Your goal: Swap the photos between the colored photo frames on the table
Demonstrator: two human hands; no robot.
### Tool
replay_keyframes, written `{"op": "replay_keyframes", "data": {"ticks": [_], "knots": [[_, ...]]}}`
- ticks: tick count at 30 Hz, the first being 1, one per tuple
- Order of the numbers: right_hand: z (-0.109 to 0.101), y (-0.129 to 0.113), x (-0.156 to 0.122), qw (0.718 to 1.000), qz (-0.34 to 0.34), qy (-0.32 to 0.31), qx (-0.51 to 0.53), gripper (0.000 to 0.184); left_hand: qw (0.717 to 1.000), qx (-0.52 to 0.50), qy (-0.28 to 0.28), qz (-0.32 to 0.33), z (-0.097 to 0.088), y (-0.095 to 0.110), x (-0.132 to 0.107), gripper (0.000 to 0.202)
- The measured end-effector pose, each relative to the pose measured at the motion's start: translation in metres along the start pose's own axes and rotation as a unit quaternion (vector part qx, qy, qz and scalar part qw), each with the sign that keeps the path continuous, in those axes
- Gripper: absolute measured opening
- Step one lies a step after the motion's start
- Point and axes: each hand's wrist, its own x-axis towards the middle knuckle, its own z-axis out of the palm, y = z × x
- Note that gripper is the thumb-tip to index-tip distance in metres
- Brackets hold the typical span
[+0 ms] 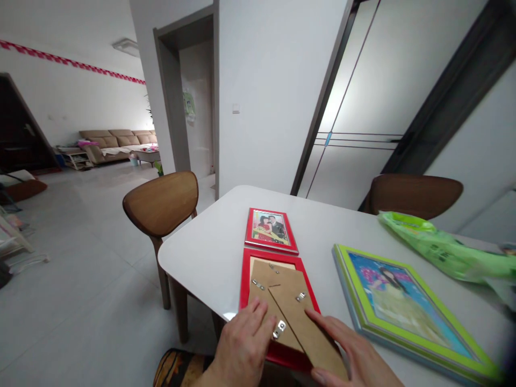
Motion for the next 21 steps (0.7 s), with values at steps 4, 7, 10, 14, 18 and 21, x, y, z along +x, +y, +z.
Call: {"op": "replay_keyframes", "data": {"ticks": [4,7,10,14,18,21], "knots": [[0.0,0.004,0.001,0.996,0.0,0.022,-0.083,0.062,0.998,-0.031,-0.048,-0.039,0.01,0.004,0.002,0.029],[0.004,0.006,0.006,0.992,-0.014,0.043,-0.118,0.06,0.989,-0.074,-0.099,-0.076,0.006,-0.001,0.007,0.027],[0.007,0.008,0.008,0.989,-0.029,0.043,-0.136,0.059,0.977,-0.129,-0.141,-0.097,-0.001,-0.006,0.012,0.028],[0.007,0.004,0.01,0.988,-0.028,0.033,-0.151,0.058,0.962,-0.177,-0.175,-0.113,-0.008,-0.007,0.01,0.038],[0.005,0.0,0.011,0.987,-0.018,0.03,-0.157,0.056,0.956,-0.189,-0.187,-0.121,-0.006,-0.008,0.004,0.047],[0.002,-0.001,0.012,0.987,-0.015,0.028,-0.16,0.056,0.956,-0.194,-0.186,-0.118,-0.003,-0.01,0.001,0.049]]}}
